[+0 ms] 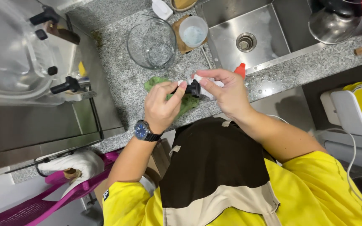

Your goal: Using a screwdriver to remove or tighten screws on a metal machine in a kitchen environment

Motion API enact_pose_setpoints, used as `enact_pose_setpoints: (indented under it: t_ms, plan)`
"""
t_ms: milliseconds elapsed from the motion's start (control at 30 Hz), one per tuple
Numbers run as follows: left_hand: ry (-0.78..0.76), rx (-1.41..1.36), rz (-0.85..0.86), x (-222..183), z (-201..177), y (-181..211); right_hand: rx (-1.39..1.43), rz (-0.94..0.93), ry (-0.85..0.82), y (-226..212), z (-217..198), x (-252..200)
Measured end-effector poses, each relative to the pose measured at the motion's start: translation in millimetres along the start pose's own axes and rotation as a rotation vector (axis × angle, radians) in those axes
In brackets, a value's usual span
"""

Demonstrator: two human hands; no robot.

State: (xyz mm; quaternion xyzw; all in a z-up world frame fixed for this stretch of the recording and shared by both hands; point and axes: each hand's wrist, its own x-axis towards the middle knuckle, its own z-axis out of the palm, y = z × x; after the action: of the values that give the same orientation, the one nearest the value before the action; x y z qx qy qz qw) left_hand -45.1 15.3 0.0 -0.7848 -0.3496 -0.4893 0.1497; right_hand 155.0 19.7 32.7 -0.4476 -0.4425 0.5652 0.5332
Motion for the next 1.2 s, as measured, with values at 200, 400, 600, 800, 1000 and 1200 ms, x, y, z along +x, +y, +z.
enact_pose_setpoints:
  t_ms: [200,400,600,800,1000,1200]
  plan:
    - [-0.001,-0.091,-0.286,-59,-1,-14,-0.174,-0.198,0.092,10,8,-11]
    - [-0.057,-0.295,-0.625,-34,-37,18,-0.359,-0.664,-0.019,5,66,-28]
    - [-0.117,-0.262,-0.628,-43,-66,15,-0.395,-0.755,-0.098,24,76,-33]
    - [-0.107,-0.405,-0.698,-41,-87,7,-0.318,-0.774,-0.112,13,104,-46]
    - [-0.137,-0.656,-0.777,-52,-96,-1,-0.3,-0.734,-0.15,14,114,-47]
    - [-0.05,-0.766,-0.935,-75,-96,-10,-0.277,-0.619,-0.286,33,90,-49]
